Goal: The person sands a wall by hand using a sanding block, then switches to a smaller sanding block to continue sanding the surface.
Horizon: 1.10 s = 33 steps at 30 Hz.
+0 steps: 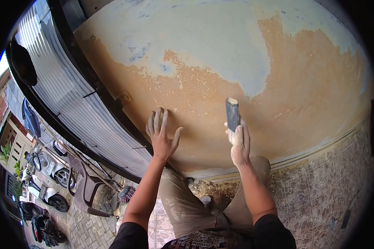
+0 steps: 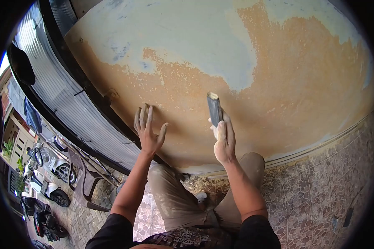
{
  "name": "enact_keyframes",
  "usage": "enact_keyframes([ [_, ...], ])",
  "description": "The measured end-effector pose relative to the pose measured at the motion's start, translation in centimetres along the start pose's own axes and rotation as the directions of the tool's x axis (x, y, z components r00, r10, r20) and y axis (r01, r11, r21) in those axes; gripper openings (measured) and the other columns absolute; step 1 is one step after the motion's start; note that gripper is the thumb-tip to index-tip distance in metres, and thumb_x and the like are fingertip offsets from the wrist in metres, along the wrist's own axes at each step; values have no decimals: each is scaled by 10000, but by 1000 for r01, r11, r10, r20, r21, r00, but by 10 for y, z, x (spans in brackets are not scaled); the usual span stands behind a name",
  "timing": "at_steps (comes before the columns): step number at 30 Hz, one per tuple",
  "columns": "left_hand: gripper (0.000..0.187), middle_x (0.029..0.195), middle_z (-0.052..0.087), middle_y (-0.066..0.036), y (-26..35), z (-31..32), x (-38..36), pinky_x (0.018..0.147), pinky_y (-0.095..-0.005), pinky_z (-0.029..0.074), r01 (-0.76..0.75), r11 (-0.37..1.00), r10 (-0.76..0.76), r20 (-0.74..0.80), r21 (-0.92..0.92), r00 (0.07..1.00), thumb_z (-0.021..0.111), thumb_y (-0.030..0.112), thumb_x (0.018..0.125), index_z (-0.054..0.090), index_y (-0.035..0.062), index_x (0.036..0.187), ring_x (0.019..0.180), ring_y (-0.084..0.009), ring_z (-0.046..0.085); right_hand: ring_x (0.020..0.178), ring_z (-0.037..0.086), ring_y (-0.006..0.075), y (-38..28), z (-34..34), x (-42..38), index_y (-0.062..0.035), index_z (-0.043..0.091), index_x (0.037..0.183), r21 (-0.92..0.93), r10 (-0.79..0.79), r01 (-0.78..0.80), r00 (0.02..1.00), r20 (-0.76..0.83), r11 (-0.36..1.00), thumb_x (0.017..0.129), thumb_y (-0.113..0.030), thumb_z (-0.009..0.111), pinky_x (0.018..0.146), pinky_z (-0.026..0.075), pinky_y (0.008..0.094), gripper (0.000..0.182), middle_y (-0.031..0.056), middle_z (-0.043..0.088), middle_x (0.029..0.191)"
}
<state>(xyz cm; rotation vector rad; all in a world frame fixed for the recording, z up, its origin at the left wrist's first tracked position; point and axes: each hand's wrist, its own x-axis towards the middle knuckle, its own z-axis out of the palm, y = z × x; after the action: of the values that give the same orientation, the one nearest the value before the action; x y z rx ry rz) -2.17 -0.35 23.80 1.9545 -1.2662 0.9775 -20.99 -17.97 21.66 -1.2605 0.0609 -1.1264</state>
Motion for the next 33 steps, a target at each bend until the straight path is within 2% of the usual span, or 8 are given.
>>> enact_keyframes([
  [2, 739, 1530, 355, -214, -24, 24, -10, 1138, -623, 171, -30, 985, 27, 24, 169, 999, 725, 458, 838, 481, 110, 1443, 1414, -461, 277, 938, 532, 182, -10, 4, 28, 5, 439, 1427, -167, -177, 162, 981, -78, 973, 1053, -327, 449, 818, 462, 335, 500, 126, 577, 1211],
  [4, 732, 1529, 354, -214, -34, 41, -24, 1130, -653, 153, -32, 977, 29, 15, 209, 999, 711, 498, 835, 494, 133, 1432, 1417, -471, 262, 1014, 501, 260, -21, 1, 57, 32, 422, 1421, -706, -591, 441, 805, 39, 554, 1008, -220, 543, 908, 429, 402, 499, 153, 535, 1196],
  [11, 840, 1584, 228, -245, -58, 99, -75, 1133, -709, 56, -31, 960, 67, -121, 280, 990, 709, 579, 799, 450, 113, 1448, 1457, -521, 121, 1081, 475, 287, -1, 15, 108, 40, 509, 1339, -894, -801, 316, 594, -74, 317, 943, -135, 650, 929, 428, 423, 455, 186, 436, 1213],
  [16, 786, 1579, 216, -270, -61, 112, -96, 1129, -713, 67, -17, 967, 57, -147, 255, 988, 687, 519, 840, 446, 65, 1435, 1441, -569, 104, 996, 443, 156, 95, -5, 39, -305, 690, 1205, -600, -506, 783, 456, 732, -162, 826, -275, 762, 849, 368, 342, 387, -39, 496, 1021],
  [24, 673, 1576, 209, -248, -45, 143, -127, 1115, -726, 96, 181, 976, -148, -243, 121, 959, 635, 463, 865, 463, 81, 1391, 1425, -590, 114, 1017, 488, 210, 9, 14, 106, 51, 483, 1365, -784, -666, 201, 671, -326, 587, 890, -133, 703, 786, 490, 385, 555, 76, 454, 1131],
  [27, 664, 1563, 221, -253, -47, 145, -128, 1109, -734, 98, 163, 977, -125, -256, 136, 958, 623, 471, 861, 466, 85, 1379, 1419, -591, 126, 977, 481, 163, 71, 19, 81, -66, 544, 1352, -793, -796, 579, 563, 222, 188, 878, -185, 726, 850, 399, 373, 522, 36, 455, 1094],
  [30, 664, 1542, 243, -257, -40, 145, -134, 1095, -750, 100, 194, 973, -164, -214, 127, 963, 614, 494, 857, 467, 94, 1367, 1398, -600, 151, 948, 464, 140, 91, -1, 34, -189, 600, 1331, -548, -403, 826, 459, 792, -135, 866, -229, 742, 899, 296, 346, 487, 5, 471, 1037],
  [33, 642, 1510, 272, -259, -42, 148, -129, 1082, -763, 107, 219, 964, -182, -226, 151, 957, 614, 495, 850, 479, 96, 1334, 1375, -609, 174, 974, 467, 157, 74, -12, 58, -110, 591, 1341, -658, -569, 745, 497, 655, -107, 851, -194, 750, 880, 353, 371, 522, 35, 465, 1061],
])
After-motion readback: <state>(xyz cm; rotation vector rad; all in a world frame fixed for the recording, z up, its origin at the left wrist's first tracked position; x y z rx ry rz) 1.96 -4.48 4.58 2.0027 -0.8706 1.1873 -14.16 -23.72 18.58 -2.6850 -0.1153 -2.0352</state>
